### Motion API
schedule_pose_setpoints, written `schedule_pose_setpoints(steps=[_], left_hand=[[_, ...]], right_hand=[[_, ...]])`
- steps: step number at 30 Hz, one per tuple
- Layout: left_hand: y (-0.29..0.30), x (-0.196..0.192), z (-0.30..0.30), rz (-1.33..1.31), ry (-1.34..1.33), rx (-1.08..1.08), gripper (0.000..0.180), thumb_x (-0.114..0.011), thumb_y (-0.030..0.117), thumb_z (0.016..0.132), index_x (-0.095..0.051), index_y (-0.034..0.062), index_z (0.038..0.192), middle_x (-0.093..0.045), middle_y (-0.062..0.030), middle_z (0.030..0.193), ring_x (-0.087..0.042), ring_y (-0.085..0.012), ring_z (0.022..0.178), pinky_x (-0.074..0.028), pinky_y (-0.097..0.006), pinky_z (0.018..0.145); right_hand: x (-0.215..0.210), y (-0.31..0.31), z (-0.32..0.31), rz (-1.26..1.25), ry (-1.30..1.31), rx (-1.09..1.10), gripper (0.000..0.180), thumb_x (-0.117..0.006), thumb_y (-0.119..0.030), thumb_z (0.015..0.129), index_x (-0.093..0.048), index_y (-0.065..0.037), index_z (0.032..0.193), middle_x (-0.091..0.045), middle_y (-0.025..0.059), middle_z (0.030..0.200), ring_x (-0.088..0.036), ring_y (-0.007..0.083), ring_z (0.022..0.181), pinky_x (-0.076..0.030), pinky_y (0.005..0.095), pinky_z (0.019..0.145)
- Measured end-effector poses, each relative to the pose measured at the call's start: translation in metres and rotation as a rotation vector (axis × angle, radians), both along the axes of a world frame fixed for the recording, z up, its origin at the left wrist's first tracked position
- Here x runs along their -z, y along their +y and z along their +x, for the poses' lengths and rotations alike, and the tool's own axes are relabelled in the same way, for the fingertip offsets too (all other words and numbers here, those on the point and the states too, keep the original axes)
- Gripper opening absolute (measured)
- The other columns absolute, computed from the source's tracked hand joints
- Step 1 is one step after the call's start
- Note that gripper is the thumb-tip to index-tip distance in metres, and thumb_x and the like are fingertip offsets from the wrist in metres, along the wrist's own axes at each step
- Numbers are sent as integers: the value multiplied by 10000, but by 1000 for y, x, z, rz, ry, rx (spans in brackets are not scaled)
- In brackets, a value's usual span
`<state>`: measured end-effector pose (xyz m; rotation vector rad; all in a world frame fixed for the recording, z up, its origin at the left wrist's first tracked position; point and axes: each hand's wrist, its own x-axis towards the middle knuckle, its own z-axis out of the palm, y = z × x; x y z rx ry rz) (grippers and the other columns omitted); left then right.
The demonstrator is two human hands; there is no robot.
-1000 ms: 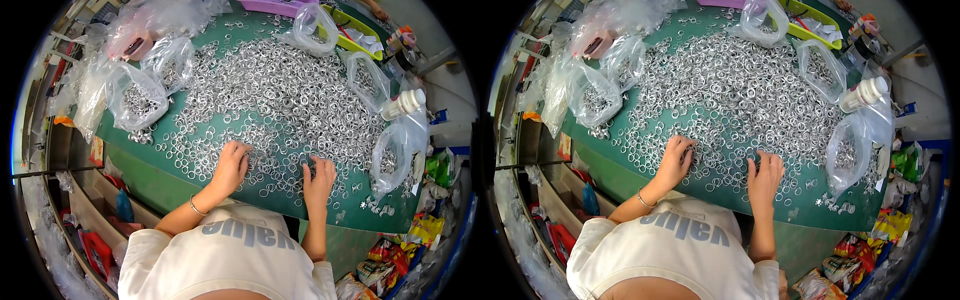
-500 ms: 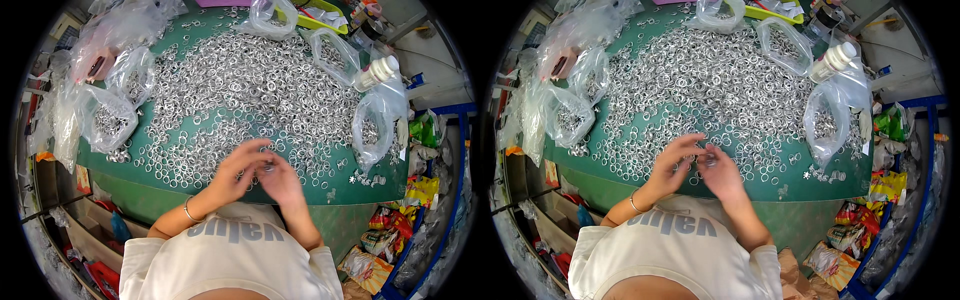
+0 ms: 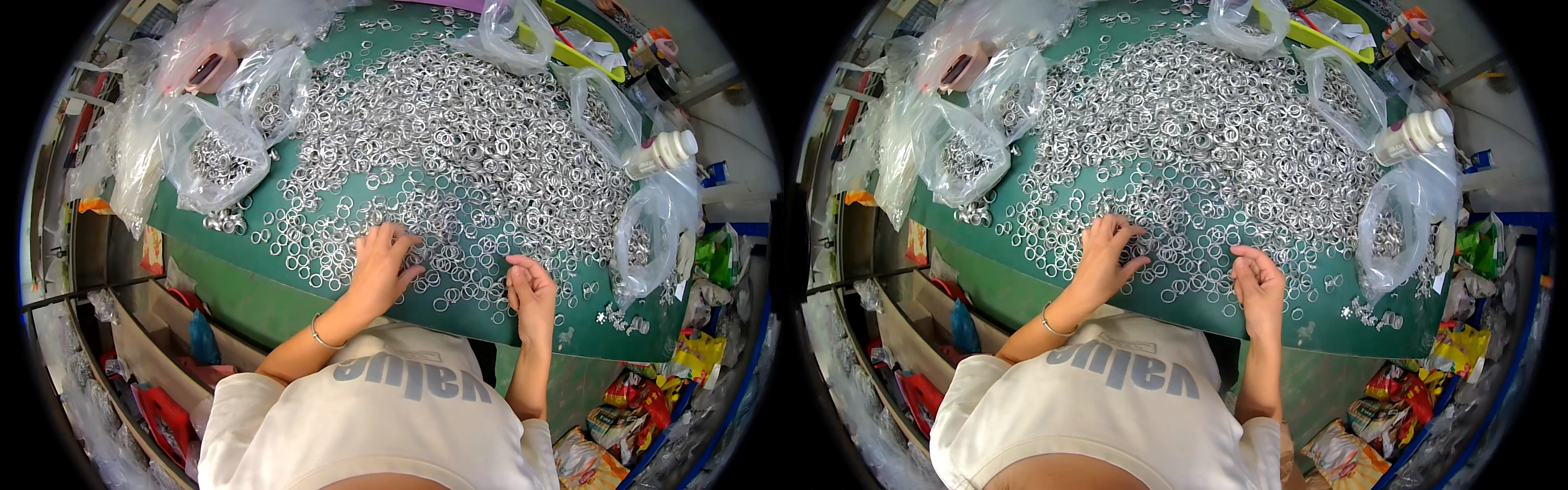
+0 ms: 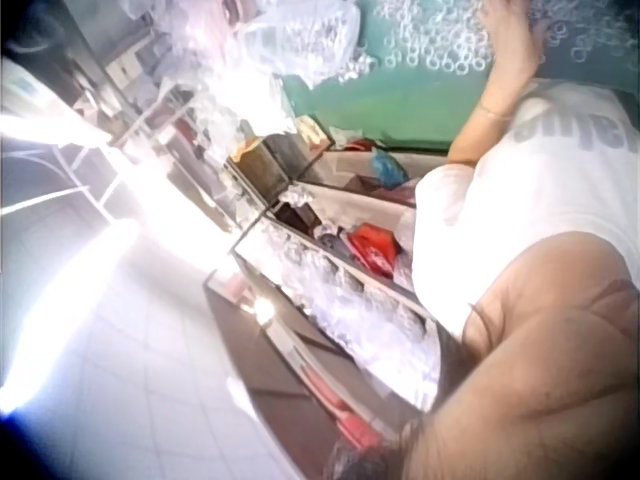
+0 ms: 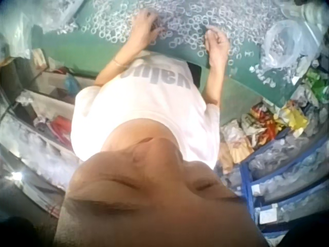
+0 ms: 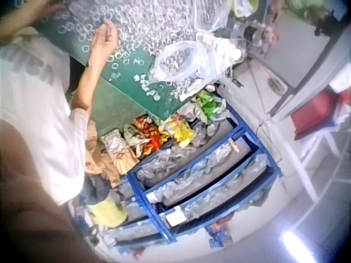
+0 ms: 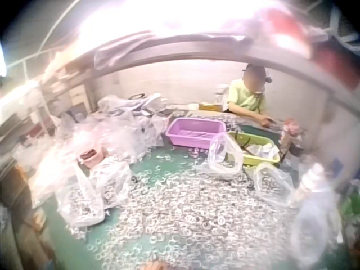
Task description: The person picks up small metal rings and star-shaped charms from a large pile on a workbench, sorting them into groups by hand.
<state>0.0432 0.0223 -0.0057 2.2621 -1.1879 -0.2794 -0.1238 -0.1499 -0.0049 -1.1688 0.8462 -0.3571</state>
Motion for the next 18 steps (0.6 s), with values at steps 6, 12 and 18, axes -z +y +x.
schedule_pose_setpoints(steps=[6,12,18], left_hand=[[11,3,2,-30,20,57,346,-752,145,659,-589,112,962,-473,-54,967,-452,-244,910,-315,-361,770],[20,8,9,-86,6,19,234,-725,92,680,-605,101,880,-487,-57,936,-462,-239,886,-321,-353,751],[15,5,5,-38,2,78,245,-730,106,679,-608,93,891,-487,-50,933,-465,-234,879,-314,-347,744]], right_hand=[[1,18,14,5,-12,-125,158,-484,-72,919,-588,3,1011,-447,-47,588,-340,8,471,-236,176,414],[4,13,11,200,-84,-90,177,-465,-103,936,-584,5,1010,-401,-47,519,-332,19,438,-231,179,402],[6,28,29,-838,276,-305,104,-633,-91,796,-641,-66,896,-473,49,546,-451,146,442,-358,296,436]])
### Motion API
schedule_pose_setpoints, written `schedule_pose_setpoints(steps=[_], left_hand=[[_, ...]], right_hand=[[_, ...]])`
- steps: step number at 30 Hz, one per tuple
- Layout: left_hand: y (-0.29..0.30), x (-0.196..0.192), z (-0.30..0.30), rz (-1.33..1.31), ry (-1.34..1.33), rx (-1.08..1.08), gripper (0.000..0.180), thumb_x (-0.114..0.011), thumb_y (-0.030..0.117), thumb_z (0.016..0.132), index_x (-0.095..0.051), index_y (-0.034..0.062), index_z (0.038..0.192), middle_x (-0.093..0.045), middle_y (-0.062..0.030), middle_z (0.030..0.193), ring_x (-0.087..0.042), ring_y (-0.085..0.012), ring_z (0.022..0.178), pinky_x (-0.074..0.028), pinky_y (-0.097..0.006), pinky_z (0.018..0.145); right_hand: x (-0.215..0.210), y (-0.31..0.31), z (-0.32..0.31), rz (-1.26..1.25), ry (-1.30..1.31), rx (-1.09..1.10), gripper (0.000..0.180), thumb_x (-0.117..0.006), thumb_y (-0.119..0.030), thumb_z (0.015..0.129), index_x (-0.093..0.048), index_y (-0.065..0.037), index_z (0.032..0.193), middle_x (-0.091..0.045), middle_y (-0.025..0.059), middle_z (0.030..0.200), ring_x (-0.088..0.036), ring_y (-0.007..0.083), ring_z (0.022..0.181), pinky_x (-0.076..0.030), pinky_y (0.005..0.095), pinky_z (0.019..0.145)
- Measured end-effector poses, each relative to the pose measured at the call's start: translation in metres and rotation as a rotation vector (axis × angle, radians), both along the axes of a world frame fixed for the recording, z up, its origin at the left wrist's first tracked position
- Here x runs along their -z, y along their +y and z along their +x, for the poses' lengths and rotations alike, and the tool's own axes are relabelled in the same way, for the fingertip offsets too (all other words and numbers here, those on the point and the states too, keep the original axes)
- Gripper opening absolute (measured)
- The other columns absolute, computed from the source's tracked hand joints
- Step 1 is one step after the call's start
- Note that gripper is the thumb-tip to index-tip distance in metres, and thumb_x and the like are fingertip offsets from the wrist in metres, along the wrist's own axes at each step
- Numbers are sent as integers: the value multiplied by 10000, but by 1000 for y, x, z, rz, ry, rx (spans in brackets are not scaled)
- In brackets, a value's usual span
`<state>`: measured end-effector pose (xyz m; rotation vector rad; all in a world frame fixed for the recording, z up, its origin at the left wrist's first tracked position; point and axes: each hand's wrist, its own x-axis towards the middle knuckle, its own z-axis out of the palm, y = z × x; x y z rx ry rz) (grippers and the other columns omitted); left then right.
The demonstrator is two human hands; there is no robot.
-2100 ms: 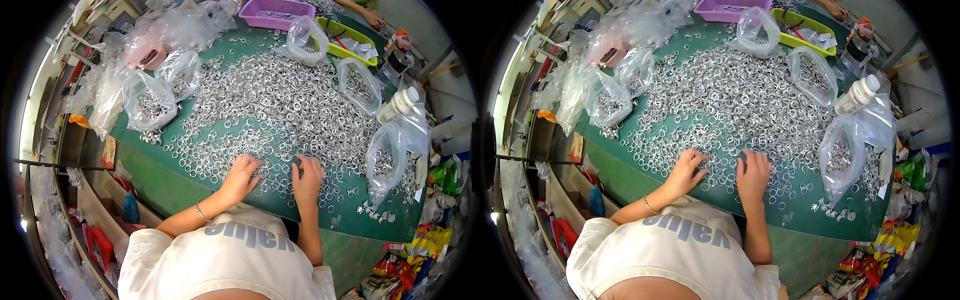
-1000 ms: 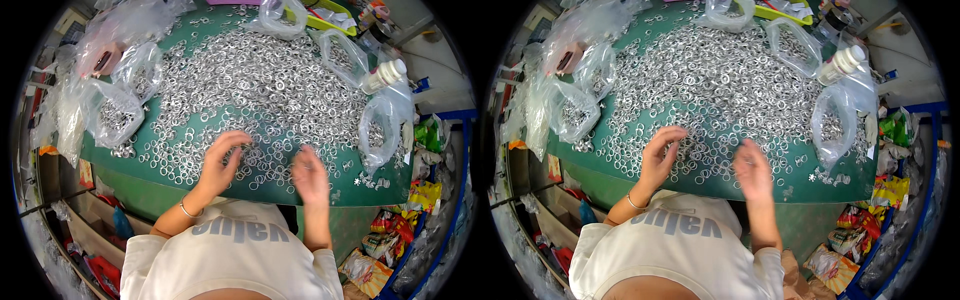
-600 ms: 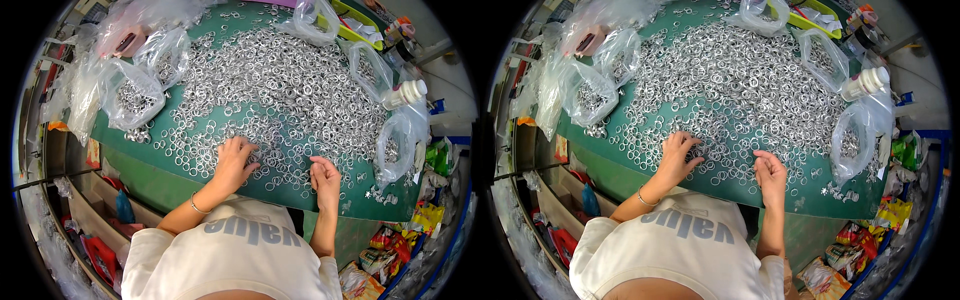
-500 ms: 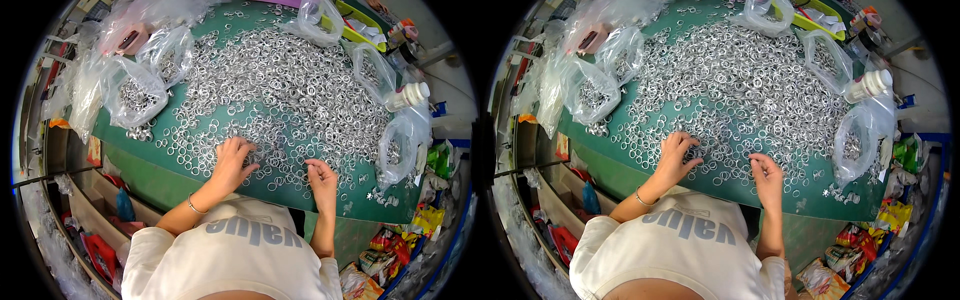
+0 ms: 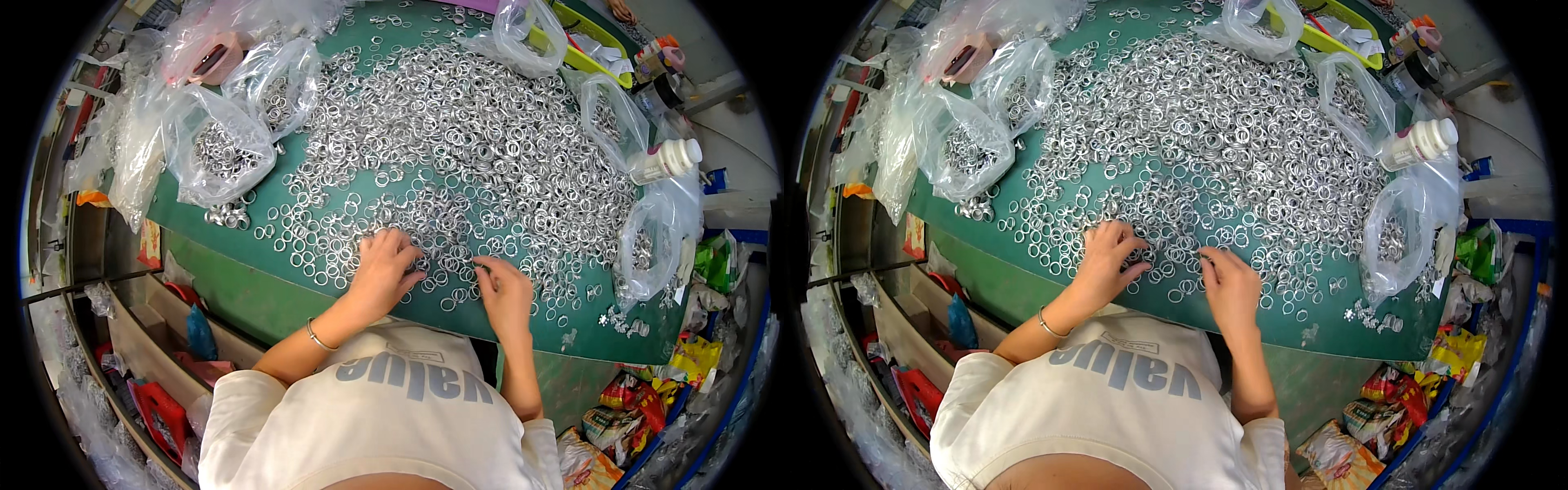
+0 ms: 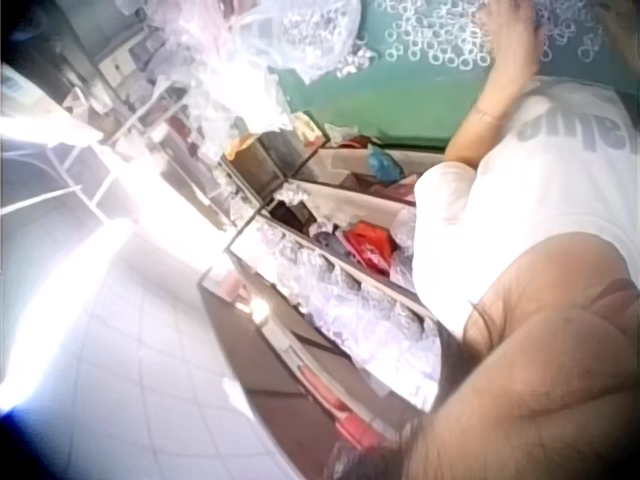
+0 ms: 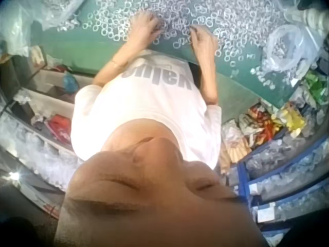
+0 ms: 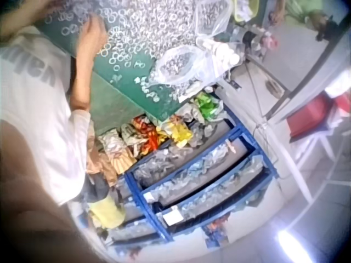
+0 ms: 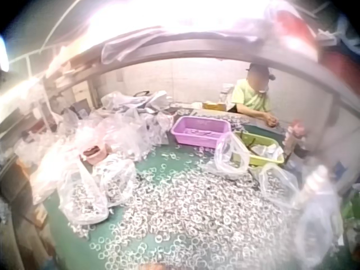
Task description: The person picks up small metal rings and star-shaped charms from a large pile on a workbench, sorting them into groups by hand.
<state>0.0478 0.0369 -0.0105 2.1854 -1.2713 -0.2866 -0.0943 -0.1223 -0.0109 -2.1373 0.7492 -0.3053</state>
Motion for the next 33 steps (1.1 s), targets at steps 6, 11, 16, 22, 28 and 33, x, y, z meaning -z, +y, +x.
schedule_pose_setpoints(steps=[6,11,16,22,28,33], left_hand=[[-2,6,1,-11,-9,26,280,-732,89,654,-614,99,908,-490,-46,921,-466,-230,880,-306,-357,744],[-2,8,-3,-16,-5,40,297,-736,82,642,-625,104,917,-484,-49,913,-465,-234,875,-298,-364,757],[-3,2,-3,29,33,72,319,-739,76,640,-627,103,937,-469,-47,912,-456,-230,873,-298,-364,767],[-3,3,-4,6,7,83,324,-719,49,638,-621,99,943,-470,-49,908,-454,-234,868,-301,-366,765],[-1,7,-5,-75,-2,67,304,-707,63,654,-611,88,942,-490,-41,885,-463,-227,859,-305,-362,742],[-3,5,-1,-212,154,24,277,-714,67,684,-614,81,942,-567,-41,909,-516,-218,847,-357,-334,753]], right_hand=[[-5,-5,4,-34,42,31,107,-607,-88,811,-643,-68,910,-584,71,714,-548,204,576,-435,317,524],[-23,-56,-32,995,-589,430,210,-571,-52,841,-565,-11,1046,-561,41,859,-538,146,801,-446,264,650],[-35,-110,-69,1306,-1113,636,432,-510,90,771,-404,62,1188,-473,149,1029,-499,244,991,-453,333,854],[-57,-158,-84,1297,-1626,639,677,-422,181,636,-185,200,1270,-213,296,1385,-267,385,1294,-224,480,1118],[-67,-108,-46,809,-1138,630,353,-501,25,844,-441,96,1185,-443,217,1273,-438,300,1199,-389,404,1002],[-29,-31,-12,-47,-86,-350,565,-726,-165,704,-523,-115,1229,-481,92,1264,-419,274,1211,-330,388,1008]])
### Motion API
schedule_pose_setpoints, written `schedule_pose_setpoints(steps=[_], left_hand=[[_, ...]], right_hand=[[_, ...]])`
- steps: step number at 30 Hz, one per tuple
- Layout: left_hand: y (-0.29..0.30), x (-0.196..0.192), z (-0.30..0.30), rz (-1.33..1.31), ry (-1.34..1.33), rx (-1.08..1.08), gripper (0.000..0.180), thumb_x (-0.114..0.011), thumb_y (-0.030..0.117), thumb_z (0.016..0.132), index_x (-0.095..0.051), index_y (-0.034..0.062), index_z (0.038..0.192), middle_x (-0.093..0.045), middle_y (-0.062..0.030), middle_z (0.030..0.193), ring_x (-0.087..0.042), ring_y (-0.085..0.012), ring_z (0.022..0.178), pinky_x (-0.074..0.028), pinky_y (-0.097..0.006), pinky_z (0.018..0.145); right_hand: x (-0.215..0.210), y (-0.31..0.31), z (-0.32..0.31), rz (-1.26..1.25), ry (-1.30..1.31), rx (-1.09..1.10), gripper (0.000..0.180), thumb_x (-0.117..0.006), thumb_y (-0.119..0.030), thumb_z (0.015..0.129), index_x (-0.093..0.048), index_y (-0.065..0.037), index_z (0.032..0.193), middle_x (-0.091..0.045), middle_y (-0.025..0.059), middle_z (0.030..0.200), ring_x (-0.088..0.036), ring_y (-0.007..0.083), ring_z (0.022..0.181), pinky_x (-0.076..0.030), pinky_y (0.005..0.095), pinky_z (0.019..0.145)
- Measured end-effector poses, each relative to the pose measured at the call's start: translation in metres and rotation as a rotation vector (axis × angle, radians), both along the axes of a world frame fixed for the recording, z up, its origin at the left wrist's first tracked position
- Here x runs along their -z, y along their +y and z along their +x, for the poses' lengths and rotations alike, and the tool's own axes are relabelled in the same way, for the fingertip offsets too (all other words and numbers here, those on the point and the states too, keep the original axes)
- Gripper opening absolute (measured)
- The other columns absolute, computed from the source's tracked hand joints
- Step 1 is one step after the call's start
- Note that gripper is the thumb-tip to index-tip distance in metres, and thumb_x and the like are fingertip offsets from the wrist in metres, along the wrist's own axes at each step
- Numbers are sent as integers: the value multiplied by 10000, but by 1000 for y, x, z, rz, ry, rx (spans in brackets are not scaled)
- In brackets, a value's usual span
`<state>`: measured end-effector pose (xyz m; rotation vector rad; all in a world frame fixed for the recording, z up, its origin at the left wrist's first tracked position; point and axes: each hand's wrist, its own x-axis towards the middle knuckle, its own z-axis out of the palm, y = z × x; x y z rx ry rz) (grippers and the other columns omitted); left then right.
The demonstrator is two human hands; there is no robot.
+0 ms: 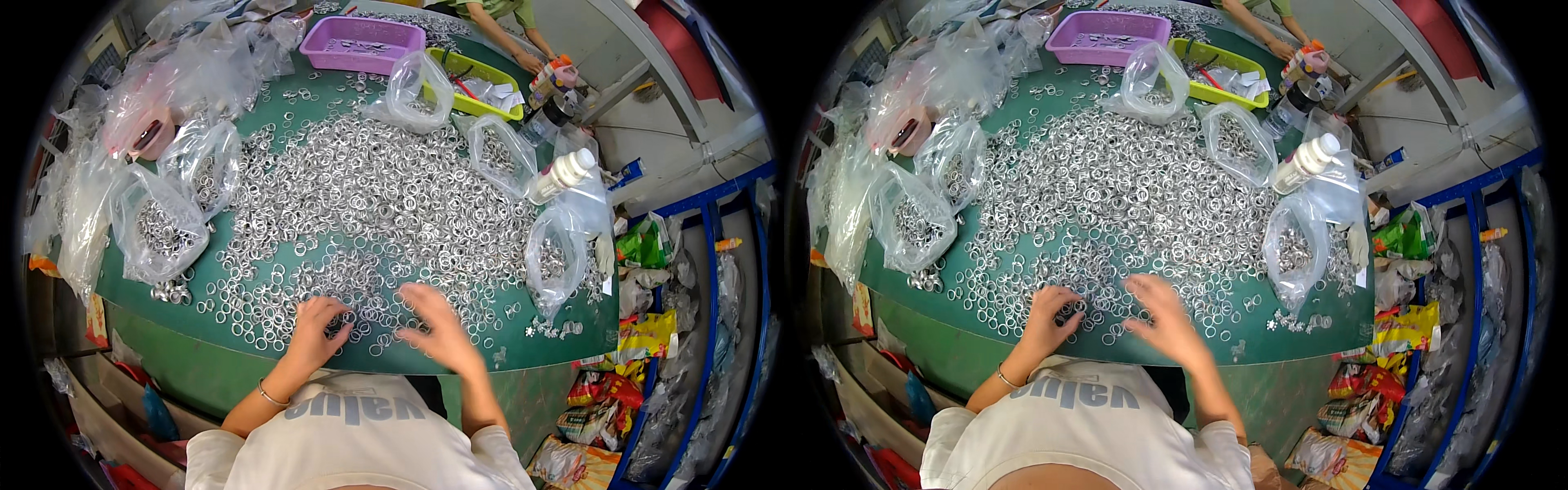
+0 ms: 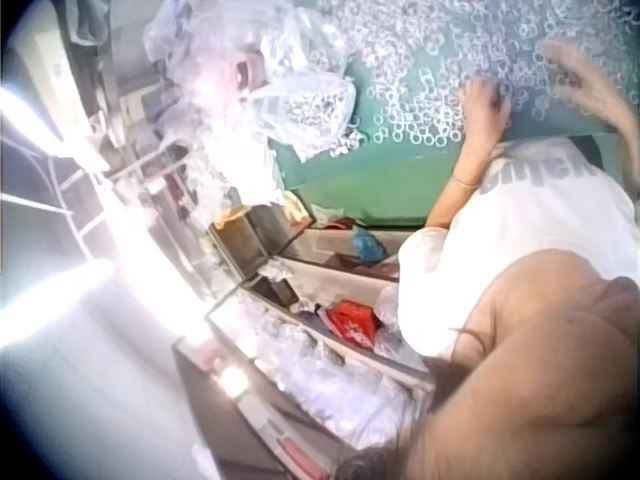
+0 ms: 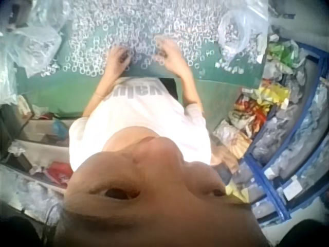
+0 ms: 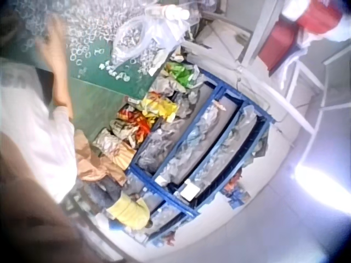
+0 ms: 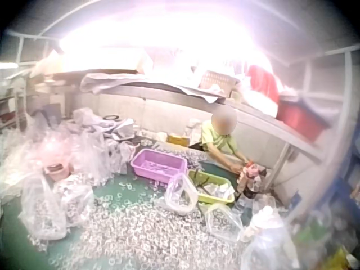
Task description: The person picks up small metal rings and star-shaped charms from a large pile on a workbench, sorting them into groups by hand.
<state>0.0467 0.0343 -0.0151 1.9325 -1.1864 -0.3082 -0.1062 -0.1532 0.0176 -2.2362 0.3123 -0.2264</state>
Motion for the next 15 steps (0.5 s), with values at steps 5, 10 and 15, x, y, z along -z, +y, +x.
schedule_pose_setpoints(steps=[5,10,15], left_hand=[[2,-9,8,-39,868,-132,260,-641,52,781,-595,25,1035,-618,-54,951,-585,-168,816,-453,-267,713],[18,-15,14,-374,1543,-207,296,-542,17,819,-537,-32,1111,-614,-79,935,-577,-172,757,-467,-262,713],[28,-8,5,-453,1529,-256,212,-512,17,863,-560,-4,1069,-577,-30,838,-518,-107,696,-416,-207,630]], right_hand=[[26,43,26,-316,71,-62,543,-733,-182,664,-538,-140,1169,-402,89,1308,-325,358,1252,-215,560,1011],[35,21,18,-475,-35,162,177,-630,-36,713,-620,-56,889,-509,103,1112,-440,325,1137,-263,550,956],[30,18,12,-378,-101,383,150,-620,-14,729,-612,-46,876,-553,84,1012,-500,277,1002,-334,414,886]])
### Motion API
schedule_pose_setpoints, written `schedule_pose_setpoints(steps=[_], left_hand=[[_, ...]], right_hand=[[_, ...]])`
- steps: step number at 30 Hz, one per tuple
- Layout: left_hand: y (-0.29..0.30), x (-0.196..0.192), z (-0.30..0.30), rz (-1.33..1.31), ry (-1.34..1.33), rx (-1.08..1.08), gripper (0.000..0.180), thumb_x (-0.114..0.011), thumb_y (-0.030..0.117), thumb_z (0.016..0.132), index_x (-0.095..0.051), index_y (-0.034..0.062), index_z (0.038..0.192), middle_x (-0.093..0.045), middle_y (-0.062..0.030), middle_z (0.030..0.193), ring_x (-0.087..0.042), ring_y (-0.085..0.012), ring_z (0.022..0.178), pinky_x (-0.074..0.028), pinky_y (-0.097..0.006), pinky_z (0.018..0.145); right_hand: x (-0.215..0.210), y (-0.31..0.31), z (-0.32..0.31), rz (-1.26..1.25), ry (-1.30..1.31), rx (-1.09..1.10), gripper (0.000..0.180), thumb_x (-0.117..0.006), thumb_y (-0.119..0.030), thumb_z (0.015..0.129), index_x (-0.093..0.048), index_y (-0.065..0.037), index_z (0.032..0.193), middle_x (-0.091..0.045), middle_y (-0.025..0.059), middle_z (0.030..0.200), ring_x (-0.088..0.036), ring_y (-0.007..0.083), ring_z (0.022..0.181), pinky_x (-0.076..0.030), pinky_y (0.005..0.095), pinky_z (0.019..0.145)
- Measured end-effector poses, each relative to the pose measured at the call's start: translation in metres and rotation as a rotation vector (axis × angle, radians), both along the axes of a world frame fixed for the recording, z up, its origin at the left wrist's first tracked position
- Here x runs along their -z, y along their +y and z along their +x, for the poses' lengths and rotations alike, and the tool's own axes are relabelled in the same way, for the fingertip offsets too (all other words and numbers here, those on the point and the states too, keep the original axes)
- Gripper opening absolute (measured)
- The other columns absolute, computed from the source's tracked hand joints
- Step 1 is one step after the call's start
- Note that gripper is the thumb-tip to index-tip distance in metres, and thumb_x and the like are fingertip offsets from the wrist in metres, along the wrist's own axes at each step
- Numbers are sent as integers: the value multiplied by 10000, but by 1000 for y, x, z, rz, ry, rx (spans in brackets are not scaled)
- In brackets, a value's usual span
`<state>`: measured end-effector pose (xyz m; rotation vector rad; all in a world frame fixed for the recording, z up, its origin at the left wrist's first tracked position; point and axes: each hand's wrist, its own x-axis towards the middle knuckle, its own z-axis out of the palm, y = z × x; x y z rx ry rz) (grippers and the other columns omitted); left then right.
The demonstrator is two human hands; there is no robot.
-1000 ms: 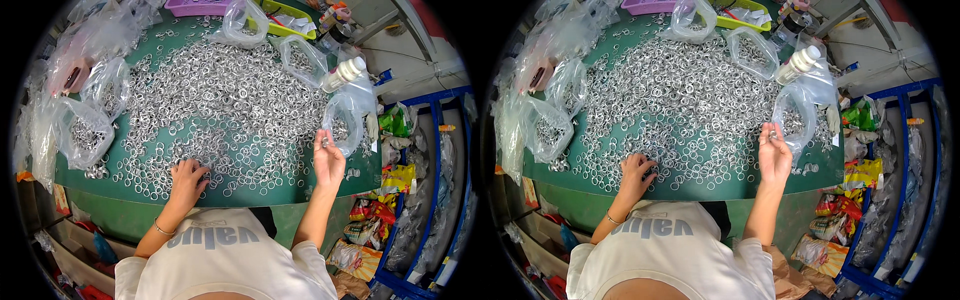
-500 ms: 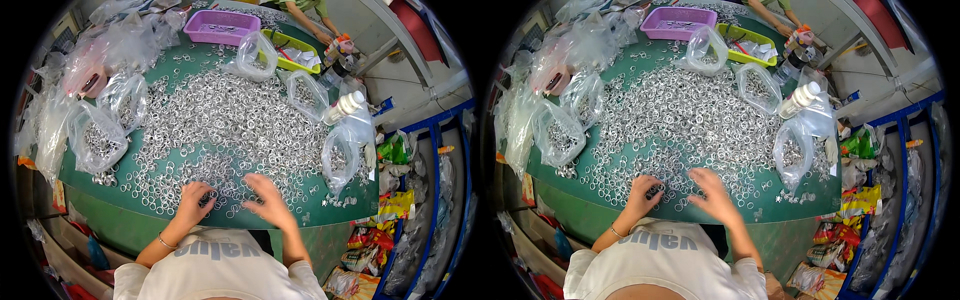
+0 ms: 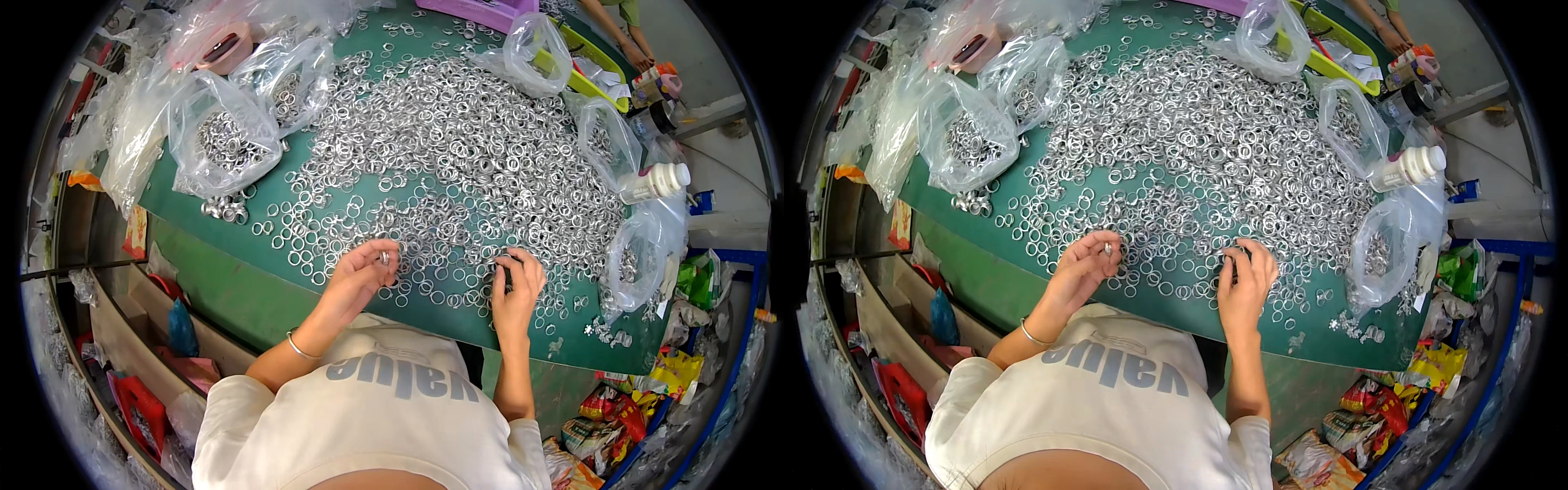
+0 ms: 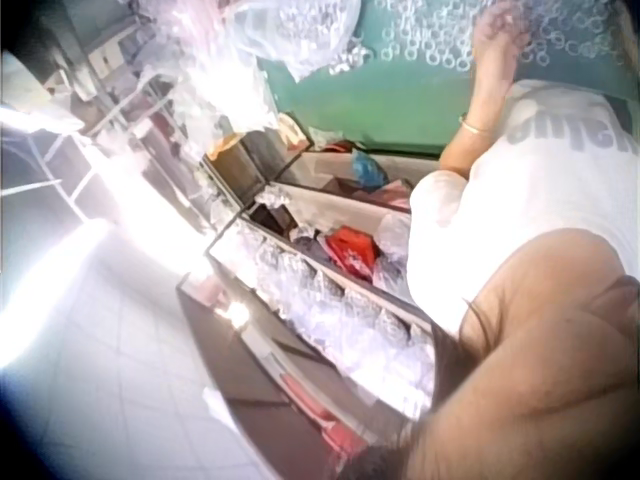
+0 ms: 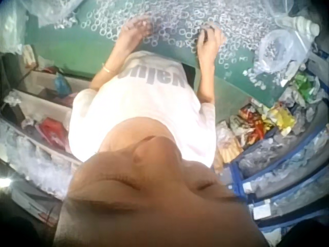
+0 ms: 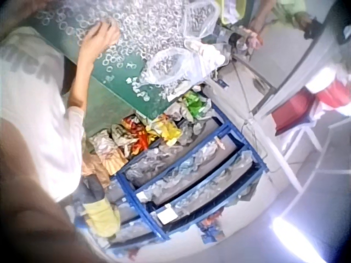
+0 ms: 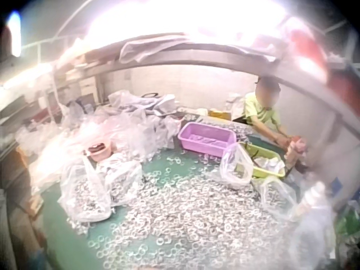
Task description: The person picks up small metal rings and star-shaped charms from a large pile on a workbench, sorting them into groups by hand.
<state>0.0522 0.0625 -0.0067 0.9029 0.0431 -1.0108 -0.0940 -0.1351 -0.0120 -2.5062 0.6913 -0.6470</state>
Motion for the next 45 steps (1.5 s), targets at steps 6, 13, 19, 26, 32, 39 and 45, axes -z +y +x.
schedule_pose_setpoints(steps=[6,13,19,26,32,39,45], left_hand=[[-3,3,-8,318,-484,176,162,-491,71,904,-602,22,1011,-521,48,730,-436,-39,632,-367,-180,575],[7,2,-7,553,-919,250,169,-487,59,893,-595,50,1021,-575,-106,655,-553,-167,557,-427,-267,533],[8,4,-7,635,-1024,248,191,-473,43,889,-578,56,1048,-571,-152,635,-584,-257,552,-442,-325,513],[23,14,9,246,-391,154,261,-347,24,933,-544,2,1103,-438,25,703,-334,-37,544,-281,-172,477],[17,7,16,155,-137,170,270,-399,56,923,-517,11,1162,-527,-17,786,-474,-82,654,-399,-200,573],[16,10,20,-122,380,-12,318,-472,134,912,-491,-29,1184,-610,-117,1008,-595,-172,879,-490,-297,776],[26,16,20,-112,230,-47,295,-474,135,908,-516,-20,1155,-611,-109,980,-588,-164,874,-487,-301,789]], right_hand=[[-5,31,26,43,104,-204,209,-702,-76,683,-603,-74,867,-519,61,971,-463,262,946,-328,381,816],[-7,26,22,39,168,-163,237,-707,-87,674,-615,-84,892,-512,60,986,-461,252,920,-328,393,785],[11,51,46,-69,103,-412,230,-686,-63,682,-608,-85,897,-532,52,962,-482,240,903,-346,374,771],[6,38,34,781,-191,-229,118,-603,25,757,-574,-23,861,-577,91,1042,-535,192,893,-425,297,688],[-23,33,52,1626,-398,-96,169,-630,-4,773,-614,-33,939,-540,38,827,-502,134,698,-403,252,600],[14,41,78,-58,96,-119,122,-668,-95,752,-624,-84,865,-524,80,709,-520,250,536,-401,341,489],[1,17,51,1383,-248,-59,100,-552,-55,802,-561,-43,901,-522,26,782,-397,91,527,-303,217,419]])
